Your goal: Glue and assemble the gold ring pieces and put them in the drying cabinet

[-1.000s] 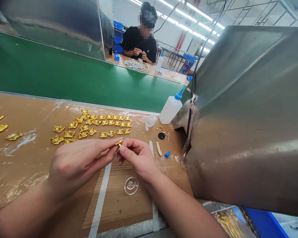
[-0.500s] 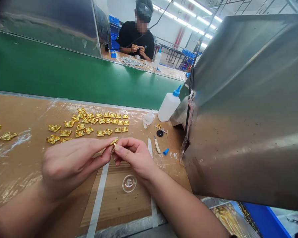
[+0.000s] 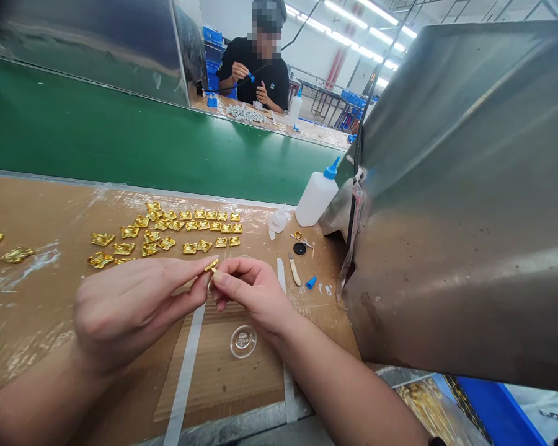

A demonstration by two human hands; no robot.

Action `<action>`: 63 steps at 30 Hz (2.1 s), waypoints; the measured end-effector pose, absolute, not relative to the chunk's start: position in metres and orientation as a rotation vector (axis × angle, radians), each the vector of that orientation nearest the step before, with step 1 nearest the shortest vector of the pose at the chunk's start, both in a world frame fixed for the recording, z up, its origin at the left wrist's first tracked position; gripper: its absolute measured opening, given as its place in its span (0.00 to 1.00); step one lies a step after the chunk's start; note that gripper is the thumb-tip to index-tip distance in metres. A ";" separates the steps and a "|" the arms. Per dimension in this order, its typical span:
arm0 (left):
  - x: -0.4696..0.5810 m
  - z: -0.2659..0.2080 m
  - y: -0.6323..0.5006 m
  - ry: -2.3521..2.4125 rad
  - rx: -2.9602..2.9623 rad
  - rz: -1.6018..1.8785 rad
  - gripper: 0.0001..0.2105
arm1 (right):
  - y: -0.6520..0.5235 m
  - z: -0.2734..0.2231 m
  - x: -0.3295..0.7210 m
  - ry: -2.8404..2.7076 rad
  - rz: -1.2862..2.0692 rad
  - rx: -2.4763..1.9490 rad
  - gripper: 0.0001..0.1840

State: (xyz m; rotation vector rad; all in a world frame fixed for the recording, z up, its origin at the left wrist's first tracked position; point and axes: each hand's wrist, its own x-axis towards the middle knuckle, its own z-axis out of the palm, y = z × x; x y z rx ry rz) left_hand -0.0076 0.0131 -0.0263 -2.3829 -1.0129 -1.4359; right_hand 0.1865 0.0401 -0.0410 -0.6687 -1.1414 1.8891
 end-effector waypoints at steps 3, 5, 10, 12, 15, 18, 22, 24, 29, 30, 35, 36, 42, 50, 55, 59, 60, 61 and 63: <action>-0.008 -0.026 0.013 -1.030 -2.368 -1.441 0.18 | 0.040 -0.041 0.187 -1.142 1.881 -0.690 0.19; -0.008 -0.026 0.013 -1.028 -2.370 -1.434 0.17 | 0.039 -0.041 0.187 -1.153 1.869 -0.689 0.19; -0.008 -0.026 0.009 -1.018 -2.402 -1.474 0.19 | 0.039 -0.038 0.188 -1.108 1.836 -0.677 0.17; -0.006 -0.025 0.008 -1.099 -2.381 -1.552 0.17 | 0.039 -0.037 0.188 -1.090 1.813 -0.668 0.18; -0.005 -0.024 0.014 -1.455 -2.281 -1.945 0.07 | 0.040 -0.035 0.189 -1.095 1.741 -0.636 0.16; -0.008 -0.022 0.029 -1.881 -2.137 -2.695 0.03 | 0.040 -0.034 0.191 -1.091 1.692 -0.611 0.15; -0.014 -0.019 0.044 -2.014 -1.843 -3.405 0.08 | 0.041 -0.034 0.192 -1.081 1.677 -0.596 0.14; -0.015 -0.019 0.045 -2.001 -1.861 -3.446 0.09 | 0.041 -0.035 0.192 -1.081 1.680 -0.597 0.14; -0.013 -0.016 0.041 -1.924 -1.911 -3.500 0.09 | 0.041 -0.036 0.193 -1.082 1.690 -0.612 0.15; -0.013 -0.015 0.040 -1.899 -1.921 -3.515 0.09 | 0.041 -0.036 0.193 -1.081 1.689 -0.611 0.15; -0.014 -0.012 0.040 -1.810 -2.018 -3.529 0.07 | 0.041 -0.035 0.193 -1.083 1.694 -0.595 0.15; -0.015 -0.012 0.040 -1.796 -2.043 -3.519 0.07 | 0.041 -0.035 0.193 -1.084 1.695 -0.595 0.15; -0.016 -0.015 0.037 -1.747 -2.141 -3.407 0.04 | 0.041 -0.034 0.194 -1.100 1.690 -0.601 0.15; -0.008 -0.016 0.013 -1.325 -2.470 -1.800 0.07 | 0.041 -0.039 0.194 -1.244 1.514 -0.623 0.12; -0.008 -0.021 0.011 -1.135 -2.474 -1.488 0.10 | 0.038 -0.033 0.192 -1.365 1.427 -0.656 0.10; -0.011 -0.022 0.013 -1.093 -2.438 -1.443 0.12 | 0.035 -0.030 0.191 -1.435 1.367 -0.663 0.08; -0.012 -0.022 0.013 -1.080 -2.435 -1.433 0.13 | 0.035 -0.030 0.191 -1.457 1.341 -0.671 0.07; -0.012 -0.022 0.014 -1.071 -2.435 -1.422 0.13 | 0.034 -0.031 0.191 -1.482 1.305 -0.681 0.07; -0.013 -0.023 0.015 -1.047 -2.431 -1.401 0.12 | 0.035 -0.032 0.190 -1.528 1.225 -0.710 0.06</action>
